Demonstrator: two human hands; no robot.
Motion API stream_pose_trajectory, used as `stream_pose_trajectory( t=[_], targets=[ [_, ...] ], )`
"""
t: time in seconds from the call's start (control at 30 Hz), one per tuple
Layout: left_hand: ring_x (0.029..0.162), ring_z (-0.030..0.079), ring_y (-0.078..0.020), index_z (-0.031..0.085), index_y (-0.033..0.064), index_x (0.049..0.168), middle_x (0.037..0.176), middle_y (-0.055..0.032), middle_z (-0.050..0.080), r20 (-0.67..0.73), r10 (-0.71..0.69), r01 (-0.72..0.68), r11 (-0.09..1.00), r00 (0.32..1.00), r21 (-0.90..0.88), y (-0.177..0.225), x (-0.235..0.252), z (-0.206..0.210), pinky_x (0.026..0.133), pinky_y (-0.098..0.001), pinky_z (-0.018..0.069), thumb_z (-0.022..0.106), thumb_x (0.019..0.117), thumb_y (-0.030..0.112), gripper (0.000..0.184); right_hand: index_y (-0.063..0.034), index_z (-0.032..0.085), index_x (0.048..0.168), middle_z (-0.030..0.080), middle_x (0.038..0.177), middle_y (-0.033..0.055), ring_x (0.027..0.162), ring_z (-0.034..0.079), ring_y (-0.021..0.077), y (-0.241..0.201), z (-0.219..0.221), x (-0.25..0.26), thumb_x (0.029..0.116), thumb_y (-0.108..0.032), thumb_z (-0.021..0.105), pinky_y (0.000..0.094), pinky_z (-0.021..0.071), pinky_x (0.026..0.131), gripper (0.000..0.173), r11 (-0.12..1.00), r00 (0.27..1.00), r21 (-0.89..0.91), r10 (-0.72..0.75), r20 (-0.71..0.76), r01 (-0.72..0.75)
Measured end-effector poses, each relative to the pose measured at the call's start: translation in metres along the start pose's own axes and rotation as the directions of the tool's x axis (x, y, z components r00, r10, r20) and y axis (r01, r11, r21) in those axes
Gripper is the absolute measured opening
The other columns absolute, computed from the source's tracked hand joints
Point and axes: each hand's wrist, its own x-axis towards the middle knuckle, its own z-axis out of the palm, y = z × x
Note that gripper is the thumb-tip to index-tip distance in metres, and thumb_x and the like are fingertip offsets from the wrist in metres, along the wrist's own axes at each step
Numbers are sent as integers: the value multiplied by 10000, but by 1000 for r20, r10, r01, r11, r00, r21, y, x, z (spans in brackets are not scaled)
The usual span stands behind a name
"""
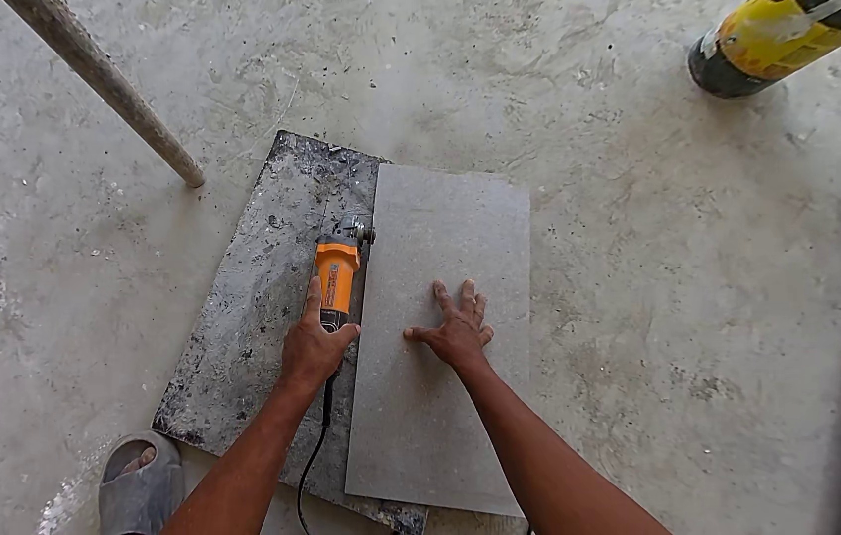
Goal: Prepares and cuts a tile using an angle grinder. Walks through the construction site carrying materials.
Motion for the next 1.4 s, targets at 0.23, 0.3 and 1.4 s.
stream_pose_trajectory(
  t=[0.23, 0.3, 1.4],
  targets=[
    [912, 716, -383, 154, 332, 1665, 1080, -210, 716, -8, 17, -17, 1000, 1000, -4, -2, -3, 1, 812, -616, 562, 820, 857, 431, 1052, -384, 298, 1621, -71, 1739, 117, 1578, -95, 431, -1, -2, -2, 723, -487, 919, 828, 112, 1111, 1097, 1000, 1000, 6, -6, 5, 6],
    [910, 716, -381, 156, 324, 1665, 1076, -211, 716, -11, 22, -22, 1000, 1000, -2, -3, -2, 2, 812, -611, 562, 822, 857, 429, 1052, -380, 297, 1622, -72, 1738, 118, 1579, -90, 431, -2, -3, -2, 726, -481, 919, 830, 114, 1108, 1096, 1000, 1000, 9, -7, 5, 7],
    [896, 719, -374, 161, 317, 1665, 1060, -205, 719, -8, 10, -10, 1000, 1000, 7, -15, -14, 6, 810, -609, 566, 819, 856, 454, 1052, -378, 301, 1622, -63, 1739, 119, 1577, -98, 435, -1, -1, -2, 714, -480, 926, 832, 96, 1109, 1107, 1000, 1000, 25, -15, -4, 16]
  ],
)
